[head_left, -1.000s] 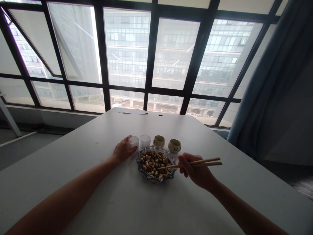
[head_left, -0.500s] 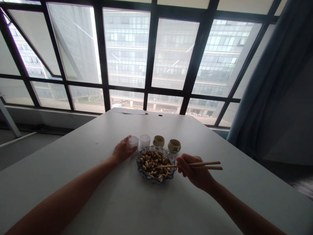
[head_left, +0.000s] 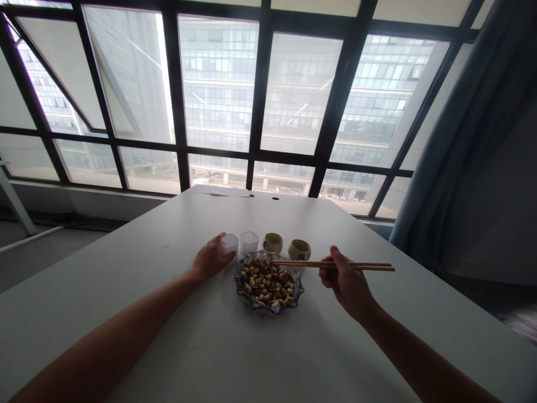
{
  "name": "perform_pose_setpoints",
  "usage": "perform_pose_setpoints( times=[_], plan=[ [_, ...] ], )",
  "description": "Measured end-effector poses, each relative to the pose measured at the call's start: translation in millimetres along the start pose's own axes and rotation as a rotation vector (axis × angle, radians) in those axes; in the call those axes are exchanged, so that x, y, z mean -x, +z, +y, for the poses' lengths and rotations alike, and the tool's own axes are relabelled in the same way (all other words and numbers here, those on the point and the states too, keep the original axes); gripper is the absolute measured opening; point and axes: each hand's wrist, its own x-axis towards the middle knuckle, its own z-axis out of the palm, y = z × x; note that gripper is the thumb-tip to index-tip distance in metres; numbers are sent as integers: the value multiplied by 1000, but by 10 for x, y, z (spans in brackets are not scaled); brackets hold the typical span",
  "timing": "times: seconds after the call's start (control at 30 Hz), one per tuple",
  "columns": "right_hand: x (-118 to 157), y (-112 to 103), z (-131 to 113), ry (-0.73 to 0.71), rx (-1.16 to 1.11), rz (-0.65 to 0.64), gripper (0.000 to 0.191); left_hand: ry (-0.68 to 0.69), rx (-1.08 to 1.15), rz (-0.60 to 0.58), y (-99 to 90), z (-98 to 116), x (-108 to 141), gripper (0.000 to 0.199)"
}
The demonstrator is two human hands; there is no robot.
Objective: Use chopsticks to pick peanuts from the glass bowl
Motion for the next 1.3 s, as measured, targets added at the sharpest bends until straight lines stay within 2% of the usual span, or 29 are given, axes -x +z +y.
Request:
perform_pose_setpoints(
  times=[0.3,0.47,0.57,0.67,0.8,0.87,1.0,1.17,1.3],
  plan=[
    [-15,-48,10,48,-16,-14,40,5,-3,1,0,10,0,67],
    [-35,-26,21,46,-33,31,47,4,1,0,-5,16,-2,68],
    [17,-16,-2,-150,126,57,50,-2,2,-7,-9,17,-2,68],
    [117,-43,-61,-523,427,-13,44,-5,-7,-14,-15,23,1,68],
    [234,-67,-136,-1175,825,-443,35,-11,-10,-20,-21,28,5,68],
    [291,-37,-153,-1368,935,-620,27,-9,-7,-12,-17,22,3,67],
    [412,67,-179,-1451,934,-701,14,13,0,14,-1,6,-4,66],
    [480,125,-232,-1531,947,-688,15,4,8,-1,-11,15,-1,66],
    [474,123,-243,-1511,946,-684,12,2,1,1,-19,23,3,66]
  ],
)
